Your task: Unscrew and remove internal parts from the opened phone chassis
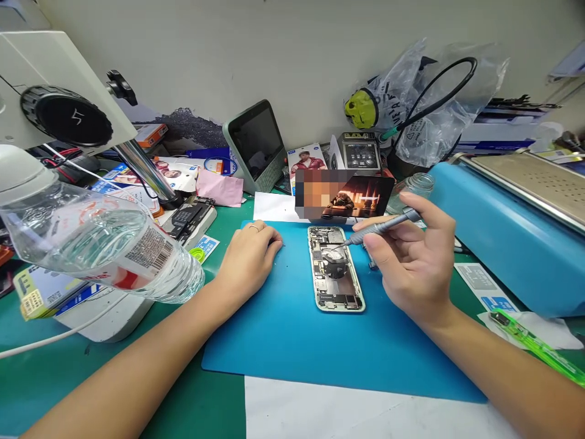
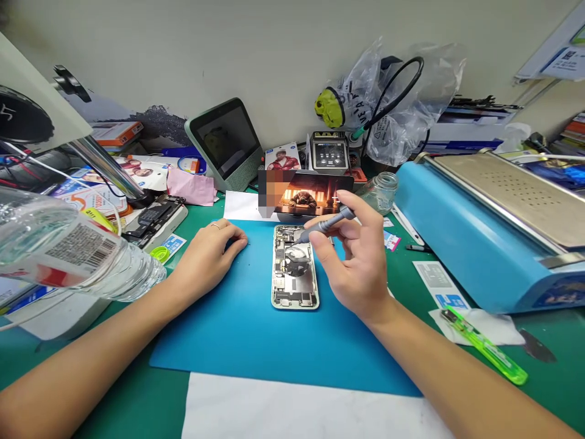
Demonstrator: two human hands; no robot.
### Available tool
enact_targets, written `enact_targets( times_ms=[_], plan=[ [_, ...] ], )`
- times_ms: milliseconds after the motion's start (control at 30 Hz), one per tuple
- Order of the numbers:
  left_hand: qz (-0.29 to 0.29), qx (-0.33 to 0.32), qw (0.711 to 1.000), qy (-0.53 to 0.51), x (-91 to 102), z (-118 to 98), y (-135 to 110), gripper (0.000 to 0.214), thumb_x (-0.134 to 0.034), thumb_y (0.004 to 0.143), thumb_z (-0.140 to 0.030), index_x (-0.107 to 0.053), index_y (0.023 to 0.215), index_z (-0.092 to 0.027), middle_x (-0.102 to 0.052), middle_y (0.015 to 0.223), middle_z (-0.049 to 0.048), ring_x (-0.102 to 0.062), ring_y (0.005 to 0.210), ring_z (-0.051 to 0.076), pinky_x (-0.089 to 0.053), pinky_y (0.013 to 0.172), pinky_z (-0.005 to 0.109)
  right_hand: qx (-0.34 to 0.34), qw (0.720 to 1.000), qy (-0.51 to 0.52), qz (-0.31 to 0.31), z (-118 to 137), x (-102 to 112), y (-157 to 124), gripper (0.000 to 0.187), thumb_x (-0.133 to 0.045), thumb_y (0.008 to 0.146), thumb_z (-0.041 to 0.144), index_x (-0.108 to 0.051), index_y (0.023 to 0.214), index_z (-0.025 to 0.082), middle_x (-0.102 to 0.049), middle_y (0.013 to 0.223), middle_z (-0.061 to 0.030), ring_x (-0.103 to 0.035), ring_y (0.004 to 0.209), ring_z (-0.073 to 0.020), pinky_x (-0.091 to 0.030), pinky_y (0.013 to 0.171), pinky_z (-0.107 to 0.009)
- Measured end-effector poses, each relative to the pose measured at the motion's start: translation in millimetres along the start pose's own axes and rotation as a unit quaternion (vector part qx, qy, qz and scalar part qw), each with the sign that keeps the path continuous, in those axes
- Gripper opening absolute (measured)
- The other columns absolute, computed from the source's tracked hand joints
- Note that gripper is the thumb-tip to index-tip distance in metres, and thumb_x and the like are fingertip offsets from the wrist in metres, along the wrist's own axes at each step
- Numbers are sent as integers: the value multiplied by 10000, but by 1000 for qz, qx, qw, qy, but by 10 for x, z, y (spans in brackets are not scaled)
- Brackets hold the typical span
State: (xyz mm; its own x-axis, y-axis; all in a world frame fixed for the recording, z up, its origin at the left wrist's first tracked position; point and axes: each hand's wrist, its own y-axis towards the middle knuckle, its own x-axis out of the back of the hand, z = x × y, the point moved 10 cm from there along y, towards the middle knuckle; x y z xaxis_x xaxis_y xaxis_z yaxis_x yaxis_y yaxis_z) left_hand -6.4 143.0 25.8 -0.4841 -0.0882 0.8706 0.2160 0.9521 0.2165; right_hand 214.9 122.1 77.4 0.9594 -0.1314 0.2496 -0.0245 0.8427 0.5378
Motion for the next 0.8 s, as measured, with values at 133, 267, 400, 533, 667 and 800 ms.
enact_targets(
  times_ms=[133,267,400,533,667,800],
  plan=[
    [-4,-12,999,-39,9,-77,-22,167,-499,1001,-247,-627,903,-202,-646,966,49,-599,939,247,-432,818,379,13,1000,4,18,10,-32,-6,483,-642,929,306,-410,1344,390,-730,979,-9,-729,894,-250,-604,818,-460],
    [3,-38,993,-109,-16,-250,-92,135,-506,1014,-246,-609,935,-209,-679,951,17,-622,876,200,-451,757,325,37,998,26,49,78,-78,-28,514,-618,942,194,-411,1360,410,-713,998,13,-725,936,-215,-597,881,-432],
    [7,-62,983,-173,-39,-423,-167,101,-531,1007,-205,-610,944,-214,-697,910,-16,-627,807,153,-455,688,266,53,996,26,66,145,-121,-72,517,-607,939,166,-410,1355,400,-704,1007,11,-728,924,-208,-618,843,-423],
    [10,-75,975,-211,-48,-523,-221,81,-544,989,-170,-605,965,-217,-695,919,-24,-615,786,135,-453,664,246,61,994,26,86,177,-181,-123,508,-602,937,168,-404,1353,381,-686,991,-1,-724,948,-219,-632,826,-435],
    [23,-80,970,-230,-61,-558,-261,124,-533,972,-144,-591,1052,-219,-696,922,-27,-596,721,121,-444,629,248,57,993,34,100,176,-213,-146,533,-593,944,146,-398,1372,397,-670,1019,-5,-721,953,-208,-626,837,-427],
    [25,-87,967,-237,-59,-582,-283,167,-537,966,-142,-606,1096,-222,-702,936,-25,-581,729,123,-439,654,260,63,993,33,96,189,-196,-148,523,-587,946,143,-405,1383,368,-647,1059,-24,-714,950,-200,-627,825,-415]
  ],
)
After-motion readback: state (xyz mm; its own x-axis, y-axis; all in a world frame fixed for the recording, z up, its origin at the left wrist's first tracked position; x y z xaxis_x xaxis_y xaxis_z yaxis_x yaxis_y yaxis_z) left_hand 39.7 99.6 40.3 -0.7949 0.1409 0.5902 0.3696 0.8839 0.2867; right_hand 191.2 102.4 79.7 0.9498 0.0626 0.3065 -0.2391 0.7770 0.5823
